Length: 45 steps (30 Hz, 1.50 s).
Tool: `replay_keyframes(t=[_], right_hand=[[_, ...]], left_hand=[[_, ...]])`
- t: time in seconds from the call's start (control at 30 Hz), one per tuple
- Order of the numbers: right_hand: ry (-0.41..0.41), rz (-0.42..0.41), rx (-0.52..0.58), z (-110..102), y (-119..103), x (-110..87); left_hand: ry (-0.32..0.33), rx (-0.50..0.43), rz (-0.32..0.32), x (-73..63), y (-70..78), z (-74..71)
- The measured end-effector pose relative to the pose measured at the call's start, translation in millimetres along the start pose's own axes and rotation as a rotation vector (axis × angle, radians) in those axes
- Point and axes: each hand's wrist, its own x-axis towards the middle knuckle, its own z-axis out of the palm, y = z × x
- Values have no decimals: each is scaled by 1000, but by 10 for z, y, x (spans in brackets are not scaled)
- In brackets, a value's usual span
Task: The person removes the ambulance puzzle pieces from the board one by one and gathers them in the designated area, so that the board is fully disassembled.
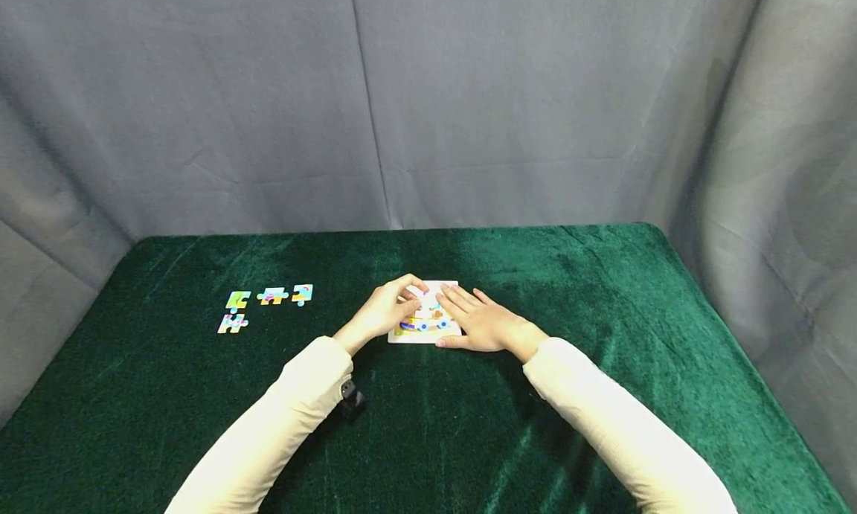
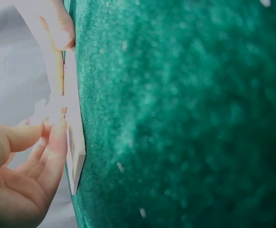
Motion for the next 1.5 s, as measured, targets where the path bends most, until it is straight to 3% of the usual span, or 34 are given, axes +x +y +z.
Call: replay_keyframes(t=[0.53, 1.13, 1.5], right_hand=[[16, -10, 0, -12, 28, 11], [5, 15, 17, -10, 21, 1], [10, 0, 11, 21, 11, 9]], left_hand=[[4, 9, 32, -1, 32, -101], [24, -77, -48, -122, -132, -390], [33, -79, -64, -225, -238, -528]])
